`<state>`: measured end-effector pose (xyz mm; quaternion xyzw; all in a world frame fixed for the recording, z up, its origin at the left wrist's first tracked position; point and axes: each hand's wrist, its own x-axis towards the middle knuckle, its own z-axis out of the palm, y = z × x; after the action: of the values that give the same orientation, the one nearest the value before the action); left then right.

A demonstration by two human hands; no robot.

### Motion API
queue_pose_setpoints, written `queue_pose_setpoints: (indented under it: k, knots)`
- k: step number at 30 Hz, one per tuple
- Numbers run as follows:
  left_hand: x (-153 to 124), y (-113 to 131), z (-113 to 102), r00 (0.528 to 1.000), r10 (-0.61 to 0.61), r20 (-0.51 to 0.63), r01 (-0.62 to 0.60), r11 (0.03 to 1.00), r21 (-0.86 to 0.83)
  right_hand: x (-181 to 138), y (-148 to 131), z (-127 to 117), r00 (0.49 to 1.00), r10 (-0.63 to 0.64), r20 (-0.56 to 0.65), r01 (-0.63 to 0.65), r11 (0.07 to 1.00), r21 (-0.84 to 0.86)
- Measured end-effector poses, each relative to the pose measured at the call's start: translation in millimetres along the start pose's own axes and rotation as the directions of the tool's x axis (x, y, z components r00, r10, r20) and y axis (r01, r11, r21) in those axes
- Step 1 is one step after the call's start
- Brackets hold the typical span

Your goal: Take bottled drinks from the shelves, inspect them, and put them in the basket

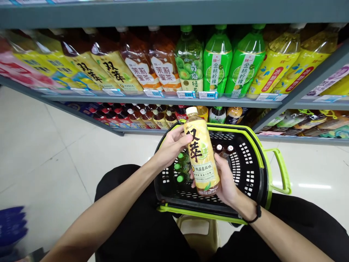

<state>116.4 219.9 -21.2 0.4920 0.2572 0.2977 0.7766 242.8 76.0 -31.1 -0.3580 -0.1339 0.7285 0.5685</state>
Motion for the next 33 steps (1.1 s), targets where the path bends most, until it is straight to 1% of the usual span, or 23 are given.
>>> queue_pose_setpoints:
  k: [1,3,5,6,8,10,12,14,15,17,18,20,22,23,24,26,28,30,31,33]
  knots:
    - [0.7,1.8,-1.7,0.999,0.03,0.012,-0.03,0.999,-0.018,-0.3,-1.7,-0.3,0.999,-0.01,0.042,0.009,1.0,0.023]
    - [2.0,4.1,-5.3,0.997,0.073,0.027,-0.071,0.996,-0.047,-0.8,-6.3,-1.1,0.987,0.022,0.161,-0.03,0.999,0.046]
    - [3.2,4.8,-8.5,0.997,0.078,0.022,-0.076,0.995,-0.069,-1.6,-11.4,-1.3,0.963,0.043,0.266,-0.056,0.998,0.043]
    - [3.7,4.8,-9.5,0.997,0.074,0.015,-0.072,0.994,-0.085,-2.1,-13.8,-1.1,0.954,0.042,0.295,-0.056,0.998,0.04]
    - [4.3,4.9,-9.9,0.998,0.059,0.011,-0.057,0.99,-0.13,-3.4,-17.3,-0.2,0.954,0.013,0.298,-0.023,0.999,0.028]
    - [4.3,5.6,-8.3,0.999,0.039,0.015,-0.036,0.983,-0.181,-4.5,-18.2,0.0,0.97,-0.04,0.239,0.044,0.999,-0.009]
    - [4.1,7.4,-5.7,0.999,0.027,0.017,-0.023,0.978,-0.208,-4.9,-16.2,-1.6,0.985,-0.105,0.139,0.118,0.989,-0.089]
    - [4.0,9.8,-3.9,0.999,0.028,0.025,-0.022,0.978,-0.207,-3.7,-12.3,-5.1,0.986,-0.164,0.015,0.164,0.965,-0.203]
    - [4.0,11.1,-3.7,0.999,0.029,0.039,-0.021,0.98,-0.2,-2.4,-10.1,-7.3,0.977,-0.207,-0.049,0.187,0.945,-0.269]
    - [4.4,13.2,-4.9,0.997,0.031,0.078,-0.016,0.983,-0.184,1.4,-6.4,-12.0,0.934,-0.331,-0.134,0.254,0.88,-0.402]
    - [4.7,14.0,-6.1,0.995,0.031,0.092,-0.014,0.984,-0.177,3.4,-5.2,-14.2,0.907,-0.397,-0.143,0.293,0.837,-0.462]
    - [5.2,14.7,-9.2,0.994,0.036,0.101,-0.02,0.987,-0.16,6.9,-4.4,-17.7,0.858,-0.503,-0.104,0.368,0.743,-0.558]
    - [5.6,14.7,-12.1,0.995,0.051,0.087,-0.038,0.989,-0.142,8.6,-5.7,-20.3,0.826,-0.562,-0.046,0.405,0.649,-0.644]
    - [5.7,14.6,-13.1,0.995,0.061,0.075,-0.05,0.99,-0.134,8.6,-6.9,-21.5,0.808,-0.588,-0.02,0.411,0.588,-0.697]
    - [5.7,14.5,-13.7,0.996,0.07,0.059,-0.062,0.99,-0.127,8.3,-8.4,-22.7,0.786,-0.618,0.009,0.408,0.509,-0.758]
    - [5.5,14.5,-14.2,0.996,0.086,0.023,-0.083,0.99,-0.118,6.5,-11.6,-25.8,0.721,-0.687,0.091,0.392,0.296,-0.871]
    - [5.4,14.5,-13.9,0.996,0.094,-0.001,-0.093,0.989,-0.116,4.1,-14.6,-29.9,0.629,-0.745,0.223,0.376,0.041,-0.926]
    - [5.4,14.5,-13.7,0.995,0.101,-0.01,-0.102,0.988,-0.115,1.7,-17.3,-34.6,0.54,-0.757,0.368,0.368,-0.181,-0.912]
    - [5.5,14.6,-13.7,0.994,0.104,-0.013,-0.105,0.988,-0.114,0.8,-18.5,-36.9,0.504,-0.749,0.43,0.367,-0.265,-0.892]
    - [5.7,15.1,-13.8,0.994,0.106,-0.02,-0.107,0.988,-0.107,-0.4,-20.6,-40.6,0.459,-0.723,0.516,0.364,-0.377,-0.852]
